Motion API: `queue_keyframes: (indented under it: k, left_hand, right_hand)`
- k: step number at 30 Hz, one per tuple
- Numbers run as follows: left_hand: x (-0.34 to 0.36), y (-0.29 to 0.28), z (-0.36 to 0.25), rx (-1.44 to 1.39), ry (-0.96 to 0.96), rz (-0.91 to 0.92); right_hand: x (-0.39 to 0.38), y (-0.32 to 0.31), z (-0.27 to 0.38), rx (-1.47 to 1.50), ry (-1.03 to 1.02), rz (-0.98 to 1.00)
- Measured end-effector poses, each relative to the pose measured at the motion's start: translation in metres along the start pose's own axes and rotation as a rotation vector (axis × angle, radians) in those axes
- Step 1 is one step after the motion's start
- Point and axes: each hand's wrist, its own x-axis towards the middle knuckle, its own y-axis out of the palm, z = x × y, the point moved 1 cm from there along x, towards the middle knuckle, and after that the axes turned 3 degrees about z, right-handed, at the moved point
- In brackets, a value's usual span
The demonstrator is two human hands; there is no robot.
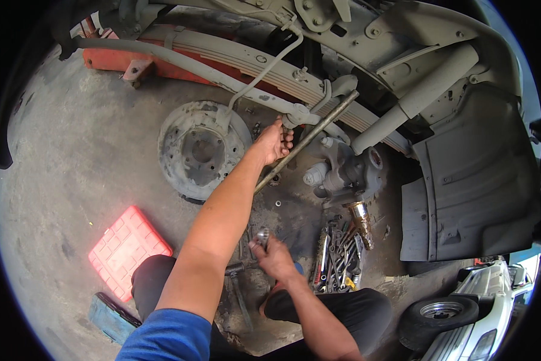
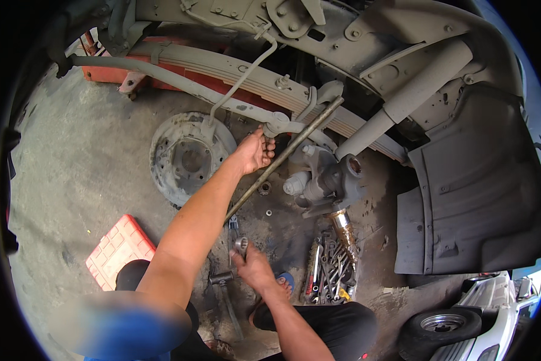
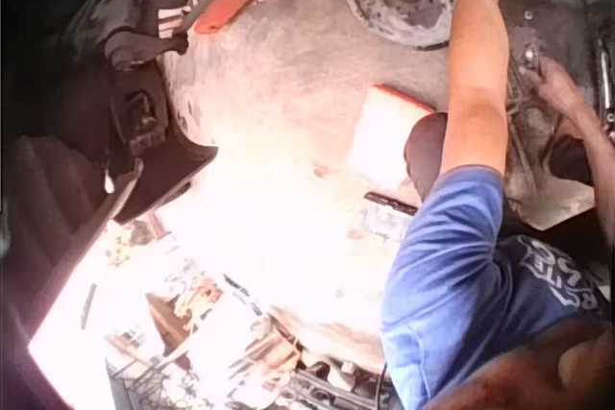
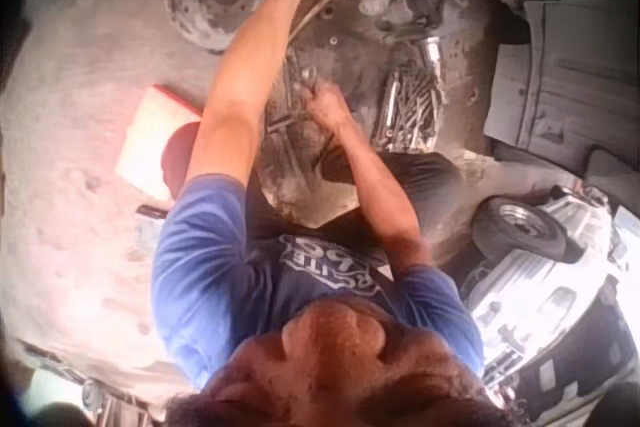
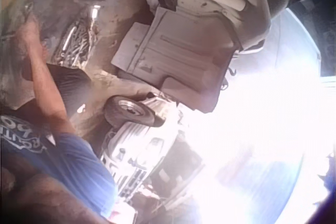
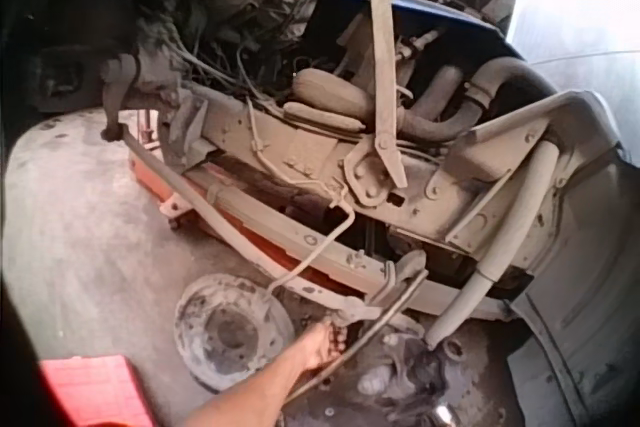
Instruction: The person works on a vehicle's rear suspension and brake assembly. They use a wrench and hammer to loosen and remove bolts from the brake caliper and suspension components.
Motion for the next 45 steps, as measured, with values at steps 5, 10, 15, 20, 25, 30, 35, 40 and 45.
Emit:
queue_keyframes:
  k: [5, 10, 15, 20, 25, 30, 35, 40, 45]
  left_hand:
    - [-0.012, 0.010, 0.000, -0.100, 0.121, -0.027]
    - [0.004, 0.002, 0.000, -0.171, 0.060, 0.015]
    - [0.018, -0.009, 0.001, -0.224, -0.073, 0.097]
    - [0.005, -0.011, 0.004, -0.186, 0.192, 0.214]
    - [0.010, -0.011, 0.011, -0.304, 0.271, 0.269]
    - [0.017, -0.013, 0.006, -0.130, 0.160, 0.203]
    - [0.004, 0.003, 0.001, -0.075, 0.042, 0.035]
    - [0.004, 0.003, 0.017, -0.225, 0.208, 0.144]
    - [0.015, -0.020, 0.001, -0.222, -0.041, 0.471]
  right_hand:
    - [-0.058, -0.098, 0.108, -0.084, -0.351, -0.005]
    - [-0.092, -0.142, 0.131, -0.302, -0.631, 0.134]
    - [-0.085, -0.133, 0.108, -0.210, -0.324, 0.316]
    - [-0.086, -0.127, 0.093, -0.199, -0.210, 0.541]
    - [-0.088, -0.138, 0.085, -0.258, -0.262, 0.453]
    - [-0.086, -0.150, 0.081, -0.289, -0.194, 0.362]
    - [-0.086, -0.148, 0.085, -0.311, -0.247, 0.324]
    - [-0.086, -0.144, 0.084, -0.277, -0.192, 0.405]
    - [-0.088, -0.144, 0.083, -0.284, -0.209, 0.388]
